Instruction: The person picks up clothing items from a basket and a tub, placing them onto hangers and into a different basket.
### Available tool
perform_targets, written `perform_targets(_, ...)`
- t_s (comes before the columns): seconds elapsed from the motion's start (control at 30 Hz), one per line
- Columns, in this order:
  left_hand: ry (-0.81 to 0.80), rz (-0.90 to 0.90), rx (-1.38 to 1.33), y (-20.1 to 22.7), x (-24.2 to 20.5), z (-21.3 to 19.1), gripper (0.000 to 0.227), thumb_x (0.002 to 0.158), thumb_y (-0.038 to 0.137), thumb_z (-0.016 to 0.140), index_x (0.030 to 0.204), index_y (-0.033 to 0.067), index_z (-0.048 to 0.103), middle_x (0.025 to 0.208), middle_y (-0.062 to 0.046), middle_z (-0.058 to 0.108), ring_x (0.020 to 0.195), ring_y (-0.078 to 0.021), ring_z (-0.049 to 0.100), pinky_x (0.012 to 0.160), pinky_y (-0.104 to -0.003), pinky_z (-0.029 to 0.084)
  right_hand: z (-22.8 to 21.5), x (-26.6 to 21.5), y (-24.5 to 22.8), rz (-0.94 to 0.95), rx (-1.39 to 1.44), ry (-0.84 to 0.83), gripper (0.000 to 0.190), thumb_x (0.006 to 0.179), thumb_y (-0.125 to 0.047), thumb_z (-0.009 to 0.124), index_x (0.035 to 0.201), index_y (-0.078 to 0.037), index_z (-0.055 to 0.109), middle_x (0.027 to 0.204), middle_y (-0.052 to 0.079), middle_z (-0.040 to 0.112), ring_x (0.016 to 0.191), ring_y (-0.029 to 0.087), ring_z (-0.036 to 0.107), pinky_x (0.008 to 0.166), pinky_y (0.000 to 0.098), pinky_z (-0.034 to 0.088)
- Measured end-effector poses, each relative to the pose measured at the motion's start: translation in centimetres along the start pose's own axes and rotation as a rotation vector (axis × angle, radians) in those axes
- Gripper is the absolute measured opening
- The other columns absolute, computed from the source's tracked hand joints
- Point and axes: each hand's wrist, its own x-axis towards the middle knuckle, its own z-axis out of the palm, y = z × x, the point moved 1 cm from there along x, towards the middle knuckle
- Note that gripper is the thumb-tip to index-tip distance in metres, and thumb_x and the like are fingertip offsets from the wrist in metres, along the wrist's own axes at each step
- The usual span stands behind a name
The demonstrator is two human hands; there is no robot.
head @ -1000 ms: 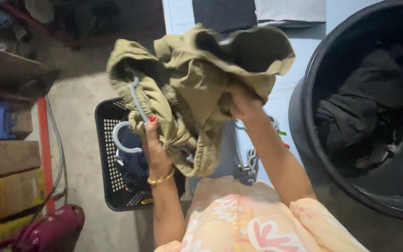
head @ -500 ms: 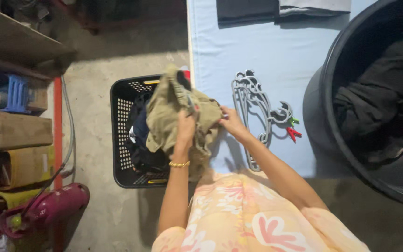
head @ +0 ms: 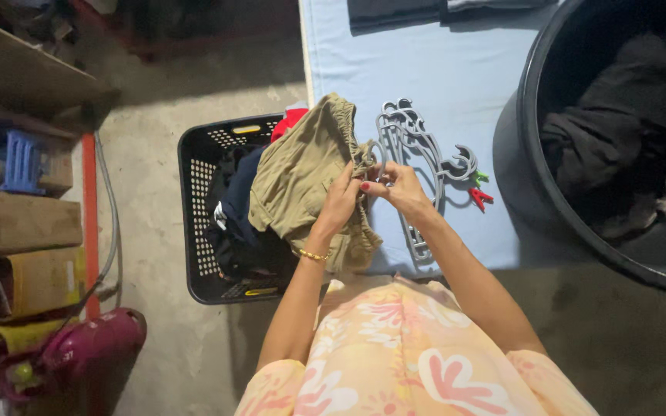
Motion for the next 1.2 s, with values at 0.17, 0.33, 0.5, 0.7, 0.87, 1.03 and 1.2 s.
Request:
perform_targets(0.17, 0.103, -0.048, -0.007, 1.3, -1.2, -0.9, 0.030, 0.102, 0.012, 0.051, 0.125, -0.0010, 0.066, 0.107, -0.009, 0.072, 0.098, -0.0148, 0.063, 0.090, -0.031, 0.051, -0.6, 1.7, 0.6, 0.087, 0.280, -0.082, 0.034, 0.091, -0.013, 0.077, 0.121, 0.002, 0.070, 0.097, 0.006, 0.073, 0.086, 0.012, 0.064, 0.069, 0.0268, 0.046)
perform_targets(0.33, 0.065, 0.022, 0.062, 3.1, -2.9, -1.6, 0.029, 0.103, 0.014, 0.051, 0.123, 0.0008, 0.068, 0.104, -0.006, 0.074, 0.096, -0.0125, 0.064, 0.088, -0.030, 0.053, -0.7, 2.3, -1.6, -0.260, -0.034, 0.071, 0.056, 0.084, -0.009, 0.077, 0.135, -0.004, 0.054, 0.118, 0.008, 0.062, 0.104, 0.016, 0.061, 0.083, 0.0307, 0.056)
perform_targets(0.5, -0.203, 0.011, 0.221, 5.9, -2.3, -2.0, 0.027, 0.102, 0.017, 0.054, 0.119, 0.0028, 0.071, 0.100, -0.007, 0.076, 0.090, -0.0144, 0.065, 0.084, -0.031, 0.054, -0.7, 3.8, -4.0, -0.381, -0.275, 0.151, 0.061, 0.089, -0.003, 0.054, 0.149, -0.008, 0.048, 0.135, 0.010, 0.065, 0.125, 0.022, 0.065, 0.112, 0.0336, 0.051)
perform_targets(0.7, -0.327, -0.090, 0.398, 7.4, -1.1, -2.6, 0.028, 0.099, 0.027, 0.060, 0.114, 0.0078, 0.073, 0.099, -0.006, 0.075, 0.089, -0.0158, 0.067, 0.082, -0.032, 0.053, -0.4, 4.4, -2.8, -0.409, 0.094, 0.105, 0.082, 0.083, -0.007, 0.080, 0.147, -0.002, 0.029, 0.137, 0.013, 0.052, 0.125, 0.022, 0.057, 0.111, 0.0361, 0.048)
perform_targets(0.87, -0.458, -0.115, 0.306, 7.2, -0.2, -4.7, 0.031, 0.098, 0.029, 0.062, 0.114, 0.0059, 0.074, 0.099, -0.003, 0.074, 0.089, -0.0106, 0.063, 0.081, -0.029, 0.052, -2.5, 5.3, -4.0, -0.297, 0.250, -0.056, 0.060, 0.086, 0.005, 0.060, 0.144, 0.002, 0.044, 0.137, 0.011, 0.060, 0.130, 0.021, 0.060, 0.115, 0.0351, 0.049)
perform_targets(1.03, -0.501, -0.169, 0.101, 5.7, -0.2, -5.5, 0.031, 0.098, 0.027, 0.064, 0.113, 0.0015, 0.074, 0.101, -0.001, 0.071, 0.092, -0.0056, 0.058, 0.083, -0.026, 0.051, -3.6, 5.6, -4.3, -0.220, 0.245, -0.234, 0.057, 0.087, 0.008, 0.066, 0.141, 0.001, 0.051, 0.133, 0.008, 0.061, 0.123, 0.017, 0.061, 0.108, 0.0332, 0.051)
perform_targets(1.2, -0.558, -0.226, 0.210, 4.7, 0.7, -3.1, 0.030, 0.095, 0.026, 0.064, 0.113, 0.0026, 0.072, 0.098, 0.000, 0.072, 0.089, -0.0046, 0.059, 0.080, -0.026, 0.051, -2.8, 7.3, -1.6, -0.240, 0.210, -0.193, 0.051, 0.093, 0.000, 0.072, 0.141, 0.003, 0.052, 0.132, 0.007, 0.063, 0.121, 0.014, 0.062, 0.107, 0.0301, 0.051)
